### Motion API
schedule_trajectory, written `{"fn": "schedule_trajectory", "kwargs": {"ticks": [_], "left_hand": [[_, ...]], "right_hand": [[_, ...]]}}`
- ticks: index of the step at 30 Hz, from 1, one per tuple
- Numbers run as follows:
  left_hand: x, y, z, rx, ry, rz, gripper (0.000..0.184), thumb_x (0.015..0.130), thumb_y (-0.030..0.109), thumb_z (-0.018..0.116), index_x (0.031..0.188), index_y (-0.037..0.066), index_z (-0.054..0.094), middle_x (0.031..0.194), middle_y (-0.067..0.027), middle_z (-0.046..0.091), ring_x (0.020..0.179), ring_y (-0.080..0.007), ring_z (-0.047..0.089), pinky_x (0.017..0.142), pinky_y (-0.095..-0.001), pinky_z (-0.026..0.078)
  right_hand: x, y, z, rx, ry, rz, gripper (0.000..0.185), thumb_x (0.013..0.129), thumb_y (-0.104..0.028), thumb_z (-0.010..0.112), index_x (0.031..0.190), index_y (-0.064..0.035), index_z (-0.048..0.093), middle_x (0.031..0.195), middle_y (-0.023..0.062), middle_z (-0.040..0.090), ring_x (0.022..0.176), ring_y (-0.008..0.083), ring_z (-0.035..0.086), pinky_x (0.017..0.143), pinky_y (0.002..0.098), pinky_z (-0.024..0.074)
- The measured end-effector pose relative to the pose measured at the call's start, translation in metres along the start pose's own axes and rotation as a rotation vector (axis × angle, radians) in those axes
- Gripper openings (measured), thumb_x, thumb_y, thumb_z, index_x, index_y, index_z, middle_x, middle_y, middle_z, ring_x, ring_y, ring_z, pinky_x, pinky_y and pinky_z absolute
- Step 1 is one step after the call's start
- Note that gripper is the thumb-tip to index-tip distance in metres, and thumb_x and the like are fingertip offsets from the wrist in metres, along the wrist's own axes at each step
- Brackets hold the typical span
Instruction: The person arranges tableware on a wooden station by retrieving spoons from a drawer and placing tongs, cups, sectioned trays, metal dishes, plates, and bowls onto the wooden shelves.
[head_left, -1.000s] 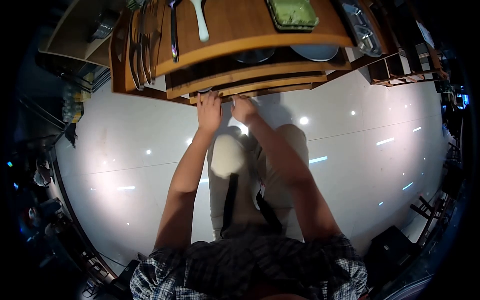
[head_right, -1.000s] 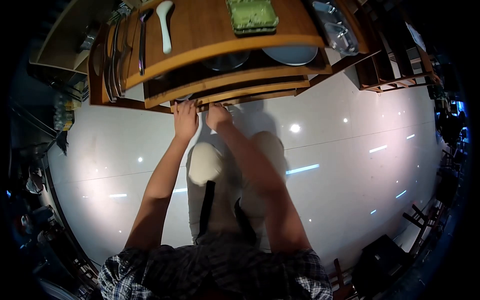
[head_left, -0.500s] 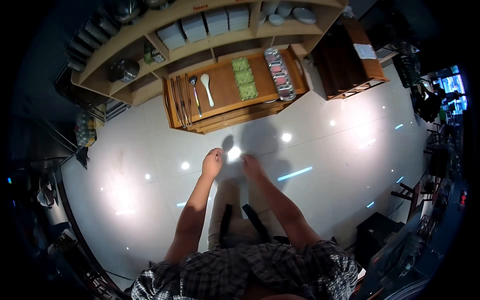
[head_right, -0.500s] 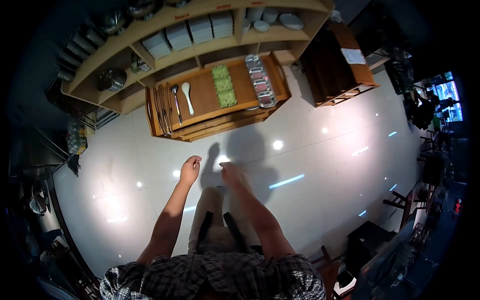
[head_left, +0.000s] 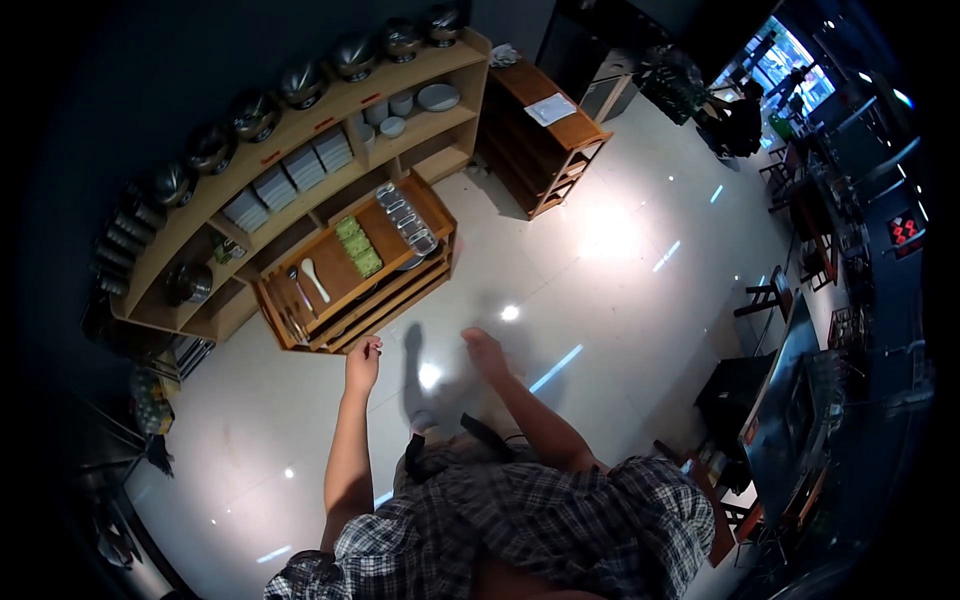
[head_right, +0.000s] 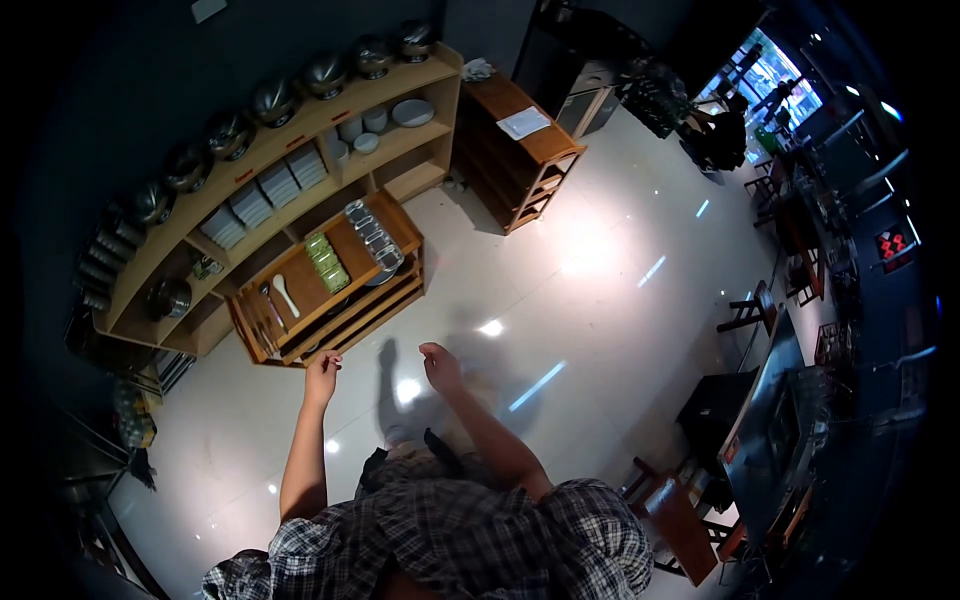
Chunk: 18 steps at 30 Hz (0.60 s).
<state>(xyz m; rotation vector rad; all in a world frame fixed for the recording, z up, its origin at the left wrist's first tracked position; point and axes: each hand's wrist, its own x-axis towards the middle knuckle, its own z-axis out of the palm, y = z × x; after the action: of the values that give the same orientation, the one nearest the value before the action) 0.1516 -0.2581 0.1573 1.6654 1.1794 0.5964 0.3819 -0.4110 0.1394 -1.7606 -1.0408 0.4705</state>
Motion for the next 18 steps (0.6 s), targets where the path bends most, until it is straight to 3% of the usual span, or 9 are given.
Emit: {"fn": "schedule_trajectory", "kwargs": {"ticks": [3, 8, 13, 18], "left_hand": [[0.033, 0.035, 0.046, -0.057, -0.010, 0.037, 0.014, 0.090, 0.002, 0.046, 0.097, -0.001, 0.058, 0.082, -0.0088, 0.063, 0.074, -0.0164, 0.061, 0.071, -0.0269, 0.048], [0.082, 0.123, 0.137, -0.073, -0.020, 0.001, 0.016, 0.091, 0.001, 0.045, 0.100, -0.002, 0.058, 0.084, -0.0075, 0.062, 0.077, -0.0137, 0.059, 0.072, -0.0260, 0.048], [0.121, 0.137, 0.223, -0.271, -0.019, 0.054, 0.018, 0.092, 0.003, 0.045, 0.104, -0.002, 0.057, 0.091, -0.0074, 0.062, 0.082, -0.0153, 0.059, 0.074, -0.0267, 0.049], [0.152, 0.139, 0.241, -0.225, 0.036, 0.012, 0.018, 0.090, 0.003, 0.047, 0.105, 0.000, 0.057, 0.093, -0.0081, 0.062, 0.083, -0.0157, 0.060, 0.075, -0.0267, 0.048]], "right_hand": [[0.037, 0.011, -0.040, -0.075, 0.046, -0.020, 0.021, 0.082, -0.002, 0.052, 0.100, -0.0067, 0.061, 0.095, 0.0116, 0.065, 0.086, 0.0290, 0.062, 0.075, 0.0336, 0.0501], [0.113, 0.036, -0.116, -0.072, -0.142, 0.024, 0.024, 0.083, -0.005, 0.053, 0.106, -0.0047, 0.060, 0.104, 0.0126, 0.063, 0.099, 0.0264, 0.059, 0.086, 0.0334, 0.0455], [0.186, 0.070, -0.172, 0.005, -0.256, 0.069, 0.027, 0.084, -0.006, 0.052, 0.110, -0.0047, 0.057, 0.105, 0.0118, 0.062, 0.099, 0.0239, 0.059, 0.086, 0.0325, 0.0454], [0.257, 0.103, -0.172, 0.091, -0.330, 0.120, 0.034, 0.082, -0.003, 0.052, 0.116, -0.0047, 0.052, 0.109, 0.0129, 0.060, 0.100, 0.0236, 0.059, 0.082, 0.0318, 0.0479]]}}
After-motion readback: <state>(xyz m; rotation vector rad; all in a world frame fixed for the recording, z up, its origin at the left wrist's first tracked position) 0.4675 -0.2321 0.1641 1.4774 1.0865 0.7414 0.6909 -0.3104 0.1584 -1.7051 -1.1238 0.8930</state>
